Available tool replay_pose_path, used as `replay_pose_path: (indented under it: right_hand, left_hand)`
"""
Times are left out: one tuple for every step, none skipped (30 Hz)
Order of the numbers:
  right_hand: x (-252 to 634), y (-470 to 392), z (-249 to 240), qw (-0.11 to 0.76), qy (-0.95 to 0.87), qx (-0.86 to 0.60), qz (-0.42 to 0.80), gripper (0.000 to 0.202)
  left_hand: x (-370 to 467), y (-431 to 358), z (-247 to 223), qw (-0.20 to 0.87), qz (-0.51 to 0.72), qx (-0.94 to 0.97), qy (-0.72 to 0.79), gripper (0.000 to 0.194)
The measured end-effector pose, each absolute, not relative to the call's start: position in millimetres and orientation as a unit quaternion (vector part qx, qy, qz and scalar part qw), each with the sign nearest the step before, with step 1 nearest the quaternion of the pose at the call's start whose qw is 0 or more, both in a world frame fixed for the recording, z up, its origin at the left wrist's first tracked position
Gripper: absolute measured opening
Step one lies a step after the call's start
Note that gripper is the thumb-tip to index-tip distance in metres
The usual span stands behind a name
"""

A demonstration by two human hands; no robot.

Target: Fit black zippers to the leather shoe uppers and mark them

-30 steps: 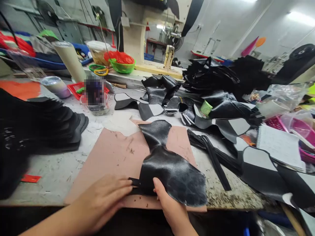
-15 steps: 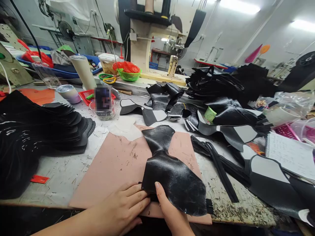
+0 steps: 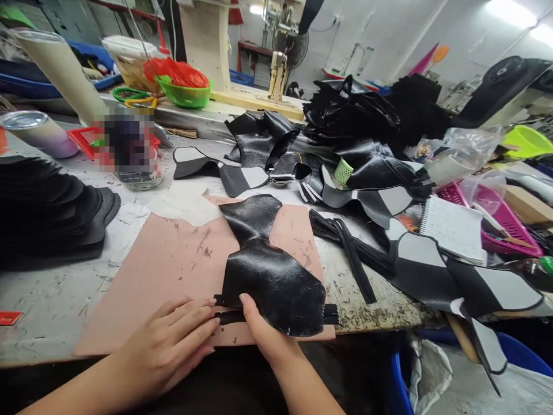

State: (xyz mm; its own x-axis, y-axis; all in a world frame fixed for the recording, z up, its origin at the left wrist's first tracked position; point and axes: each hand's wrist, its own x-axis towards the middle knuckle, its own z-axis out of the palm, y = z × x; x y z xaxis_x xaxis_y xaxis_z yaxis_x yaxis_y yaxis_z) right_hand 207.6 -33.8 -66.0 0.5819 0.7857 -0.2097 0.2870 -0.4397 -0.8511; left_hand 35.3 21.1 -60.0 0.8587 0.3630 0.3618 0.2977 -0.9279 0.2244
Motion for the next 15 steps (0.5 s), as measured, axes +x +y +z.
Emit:
replay_pose_path:
  right_hand:
    - [207, -33, -66, 0.412, -0.343, -0.786, 0.307, 0.042]
    - [207, -33, -66, 0.416, -0.348, -0.782, 0.306, 0.043]
    - [207, -33, -67, 0.420, -0.353, -0.779, 0.303, 0.044]
    - [206, -33, -67, 0.423, -0.359, -0.777, 0.298, 0.045]
    - [206, -33, -68, 0.424, -0.362, -0.777, 0.293, 0.046]
    - [206, -33, -69, 0.423, -0.361, -0.778, 0.291, 0.046]
    - [205, -33, -69, 0.420, -0.357, -0.781, 0.291, 0.047]
    - [204, -33, -69, 0.415, -0.350, -0.786, 0.295, 0.047]
    - [204, -33, -68, 0.408, -0.338, -0.793, 0.300, 0.048]
    - [203, -34, -68, 0.400, -0.324, -0.802, 0.303, 0.049]
    - [203, -34, -67, 0.392, -0.311, -0.810, 0.305, 0.050]
    - [203, -34, -66, 0.386, -0.301, -0.818, 0.303, 0.050]
    - [203, -35, -65, 0.384, -0.296, -0.821, 0.301, 0.050]
    - [203, -35, -64, 0.392, -0.300, -0.816, 0.302, 0.050]
    - [203, -35, -64, 0.405, -0.309, -0.805, 0.305, 0.049]
  left_hand:
    - [36, 21, -61, 0.087, 0.197, 0.962, 0.167, 0.019]
    - [36, 20, -62, 0.093, 0.188, 0.964, 0.164, 0.018]
    - [37, 20, -63, 0.097, 0.180, 0.965, 0.163, 0.017]
    - [37, 19, -64, 0.098, 0.174, 0.966, 0.164, 0.017]
    - [37, 19, -65, 0.097, 0.171, 0.966, 0.166, 0.017]
    - [37, 19, -67, 0.094, 0.170, 0.967, 0.168, 0.017]
    - [37, 18, -68, 0.090, 0.171, 0.966, 0.169, 0.017]
    - [36, 18, -70, 0.087, 0.174, 0.966, 0.170, 0.018]
    - [36, 18, -71, 0.086, 0.177, 0.965, 0.171, 0.018]
    - [36, 17, -72, 0.085, 0.180, 0.965, 0.172, 0.019]
    - [36, 17, -74, 0.085, 0.182, 0.964, 0.174, 0.019]
    - [36, 16, -75, 0.085, 0.184, 0.963, 0.175, 0.019]
    - [35, 16, -76, 0.084, 0.186, 0.963, 0.176, 0.019]
    - [35, 16, -77, 0.083, 0.187, 0.963, 0.177, 0.019]
    - [35, 15, -78, 0.082, 0.191, 0.962, 0.177, 0.019]
